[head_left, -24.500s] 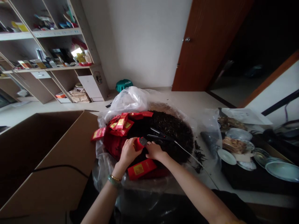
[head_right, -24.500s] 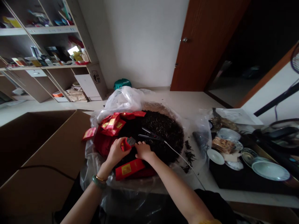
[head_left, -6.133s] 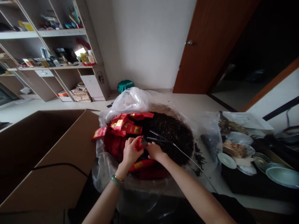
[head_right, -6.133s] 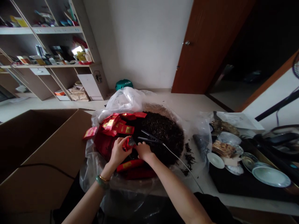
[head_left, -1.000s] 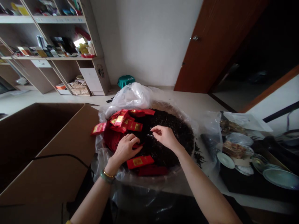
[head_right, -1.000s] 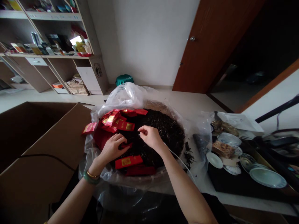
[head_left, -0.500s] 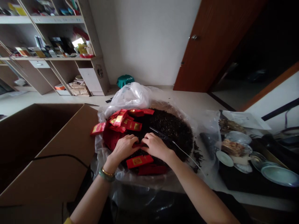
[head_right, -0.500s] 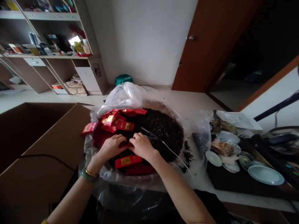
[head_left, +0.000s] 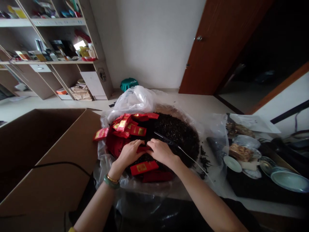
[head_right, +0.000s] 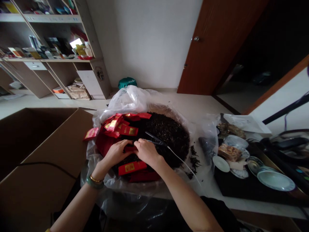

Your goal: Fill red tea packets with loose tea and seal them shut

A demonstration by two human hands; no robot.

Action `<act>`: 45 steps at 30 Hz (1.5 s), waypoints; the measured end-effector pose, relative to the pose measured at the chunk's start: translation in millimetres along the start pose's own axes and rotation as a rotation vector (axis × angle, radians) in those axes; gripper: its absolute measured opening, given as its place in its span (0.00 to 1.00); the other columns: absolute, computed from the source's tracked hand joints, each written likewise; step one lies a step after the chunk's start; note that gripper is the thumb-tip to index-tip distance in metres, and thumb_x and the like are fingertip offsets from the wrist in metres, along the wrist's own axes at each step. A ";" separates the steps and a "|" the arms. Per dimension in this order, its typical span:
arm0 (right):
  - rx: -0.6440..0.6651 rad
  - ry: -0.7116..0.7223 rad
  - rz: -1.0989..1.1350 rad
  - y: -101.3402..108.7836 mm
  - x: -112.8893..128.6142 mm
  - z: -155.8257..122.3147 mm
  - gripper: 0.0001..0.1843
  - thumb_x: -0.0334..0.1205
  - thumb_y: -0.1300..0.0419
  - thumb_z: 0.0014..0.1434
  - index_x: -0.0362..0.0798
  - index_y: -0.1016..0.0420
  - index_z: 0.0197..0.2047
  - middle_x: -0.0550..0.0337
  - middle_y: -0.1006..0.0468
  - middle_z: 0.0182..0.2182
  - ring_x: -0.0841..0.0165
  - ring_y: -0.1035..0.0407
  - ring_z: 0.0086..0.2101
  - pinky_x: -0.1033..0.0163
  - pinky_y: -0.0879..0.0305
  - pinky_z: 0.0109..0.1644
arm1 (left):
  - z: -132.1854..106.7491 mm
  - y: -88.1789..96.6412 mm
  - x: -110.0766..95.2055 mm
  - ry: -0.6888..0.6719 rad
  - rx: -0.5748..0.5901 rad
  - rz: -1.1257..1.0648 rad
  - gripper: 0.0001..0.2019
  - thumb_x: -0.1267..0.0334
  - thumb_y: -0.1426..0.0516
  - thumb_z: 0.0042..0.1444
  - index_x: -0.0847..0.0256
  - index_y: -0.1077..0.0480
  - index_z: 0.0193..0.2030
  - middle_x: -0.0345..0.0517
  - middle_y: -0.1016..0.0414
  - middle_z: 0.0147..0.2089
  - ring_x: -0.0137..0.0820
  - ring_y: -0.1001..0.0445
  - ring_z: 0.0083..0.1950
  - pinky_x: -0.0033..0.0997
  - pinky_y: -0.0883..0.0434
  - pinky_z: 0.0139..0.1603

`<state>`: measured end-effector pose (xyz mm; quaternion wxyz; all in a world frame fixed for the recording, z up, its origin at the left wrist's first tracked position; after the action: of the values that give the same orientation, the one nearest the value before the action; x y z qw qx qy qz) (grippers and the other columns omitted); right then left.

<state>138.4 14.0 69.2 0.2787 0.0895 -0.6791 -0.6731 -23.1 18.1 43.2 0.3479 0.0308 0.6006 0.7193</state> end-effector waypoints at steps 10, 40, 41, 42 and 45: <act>-0.030 0.023 0.120 -14.1 -10.0 3.7 0.17 0.42 0.39 0.57 0.51 0.25 0.50 0.52 0.30 0.43 0.62 0.33 0.45 0.59 0.33 0.48 | -7.6 -11.7 5.5 0.084 -0.056 -0.122 0.20 0.64 0.40 0.52 0.56 0.39 0.51 0.45 0.24 0.44 0.35 0.22 0.41 0.31 0.27 0.38; -0.365 -0.108 0.928 3.1 -29.0 11.7 0.14 0.50 0.34 0.47 0.48 0.25 0.23 0.62 0.26 0.21 0.71 0.34 0.22 0.66 0.36 0.26 | 4.5 -14.8 -6.1 0.454 -0.265 -1.214 0.20 0.54 0.32 0.39 0.65 0.26 0.37 0.44 0.21 0.33 0.31 0.25 0.31 0.27 0.28 0.33; -0.364 -0.147 0.976 3.5 -29.3 11.6 0.16 0.52 0.34 0.46 0.48 0.26 0.23 0.63 0.26 0.20 0.71 0.34 0.20 0.66 0.36 0.24 | 3.9 -17.1 -7.9 0.454 -0.236 -1.242 0.24 0.55 0.32 0.37 0.64 0.27 0.41 0.44 0.21 0.35 0.31 0.25 0.33 0.27 0.28 0.34; -0.370 -0.182 1.020 4.2 -29.8 11.5 0.17 0.53 0.34 0.46 0.48 0.26 0.24 0.63 0.26 0.20 0.71 0.34 0.20 0.66 0.36 0.23 | 2.8 -20.0 -9.6 0.459 -0.188 -1.257 0.27 0.57 0.31 0.35 0.64 0.28 0.44 0.44 0.21 0.36 0.31 0.24 0.33 0.27 0.28 0.34; -0.410 -0.246 1.104 7.5 -32.5 10.8 0.18 0.55 0.34 0.43 0.48 0.27 0.24 0.63 0.26 0.19 0.70 0.33 0.20 0.65 0.34 0.23 | -3.0 -30.4 -13.3 0.510 0.012 -1.215 0.24 0.59 0.29 0.30 0.67 0.27 0.36 0.44 0.21 0.29 0.30 0.26 0.28 0.27 0.28 0.30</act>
<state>161.8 40.0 68.7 0.5178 -0.4105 -0.5089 -0.5518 -0.3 9.6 20.3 0.5387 -0.4832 0.5787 0.3761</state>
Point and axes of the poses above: each hand's wrist, its own z-axis towards the middle knuckle, its own y-axis out of the back of the hand, x = y × z, the point moved 2 cm from there along z, towards the middle knuckle
